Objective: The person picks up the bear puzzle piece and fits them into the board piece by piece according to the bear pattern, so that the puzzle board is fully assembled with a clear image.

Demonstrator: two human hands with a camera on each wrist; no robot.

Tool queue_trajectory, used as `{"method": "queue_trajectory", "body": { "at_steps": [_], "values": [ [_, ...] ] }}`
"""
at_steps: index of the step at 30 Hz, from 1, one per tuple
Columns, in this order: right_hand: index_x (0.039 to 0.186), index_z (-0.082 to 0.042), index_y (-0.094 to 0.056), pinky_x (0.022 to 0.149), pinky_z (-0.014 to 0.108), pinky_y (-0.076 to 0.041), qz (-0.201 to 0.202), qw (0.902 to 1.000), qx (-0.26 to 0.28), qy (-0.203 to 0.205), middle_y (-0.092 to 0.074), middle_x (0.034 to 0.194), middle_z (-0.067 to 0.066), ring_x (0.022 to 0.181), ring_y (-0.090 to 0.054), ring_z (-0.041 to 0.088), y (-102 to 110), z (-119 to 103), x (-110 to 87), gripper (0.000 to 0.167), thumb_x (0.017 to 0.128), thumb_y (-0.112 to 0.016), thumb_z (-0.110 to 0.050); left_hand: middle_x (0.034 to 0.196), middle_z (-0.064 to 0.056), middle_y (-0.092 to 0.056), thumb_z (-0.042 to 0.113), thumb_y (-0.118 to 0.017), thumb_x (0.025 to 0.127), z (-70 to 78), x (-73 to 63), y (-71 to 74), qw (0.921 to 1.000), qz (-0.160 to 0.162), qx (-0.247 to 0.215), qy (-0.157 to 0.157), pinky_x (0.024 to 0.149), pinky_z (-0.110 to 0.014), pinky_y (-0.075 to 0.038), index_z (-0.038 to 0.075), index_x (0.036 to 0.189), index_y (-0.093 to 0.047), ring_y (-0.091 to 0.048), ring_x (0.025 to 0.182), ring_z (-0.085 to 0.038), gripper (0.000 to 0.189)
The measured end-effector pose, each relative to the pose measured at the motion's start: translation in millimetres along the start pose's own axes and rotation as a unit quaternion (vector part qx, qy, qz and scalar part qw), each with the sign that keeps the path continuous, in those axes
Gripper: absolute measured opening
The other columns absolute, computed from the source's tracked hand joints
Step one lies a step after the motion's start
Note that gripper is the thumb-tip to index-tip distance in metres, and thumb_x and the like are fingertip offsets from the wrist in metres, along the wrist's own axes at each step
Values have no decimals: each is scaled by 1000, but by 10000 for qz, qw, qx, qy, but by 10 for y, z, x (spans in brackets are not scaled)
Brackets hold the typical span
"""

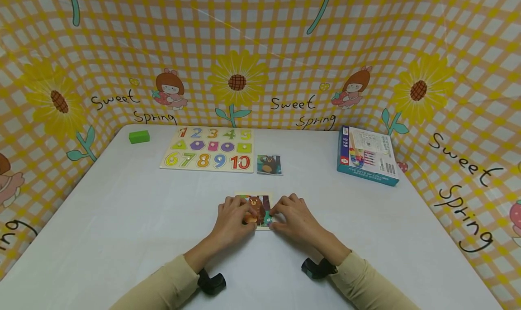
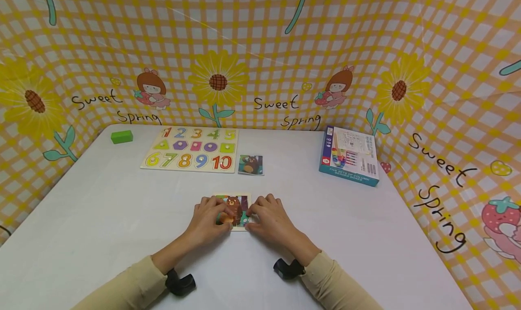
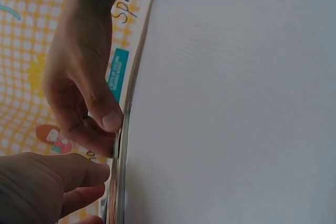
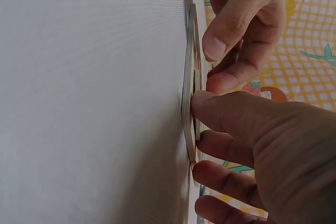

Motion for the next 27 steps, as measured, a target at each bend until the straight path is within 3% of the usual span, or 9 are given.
{"method": "queue_trajectory", "body": {
  "at_steps": [11, 27],
  "values": [
    [92, -18, -73, 83, 37, -38, -25, 10000, 9, -33, -62, 97, 0, 92, -47, 18, -5, -8, -3, 26, 71, -80, -32, 108, -3, -56, 24, -70, 76, 55, 46, -57, 9998, -181, -34, 62, 89, -47, -32, 19, 87, -67, -41, 102, -23, 13],
    [90, -19, -72, 82, 36, -38, 170, 9998, 9, 93, -61, 96, -1, 90, -46, 17, 6, 0, -16, 25, 71, -80, -34, 110, -4, -55, 25, -72, 76, 61, 61, -89, 9998, -145, 110, 84, 90, -46, -32, 19, 86, -68, -41, 104, -23, 12]
  ]
}}
Point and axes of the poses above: each hand's wrist, its own x-axis towards the middle knuckle, its own y-axis out of the back of the hand, z = x × y, the point moved 3 cm from there along x, towards the middle knuckle
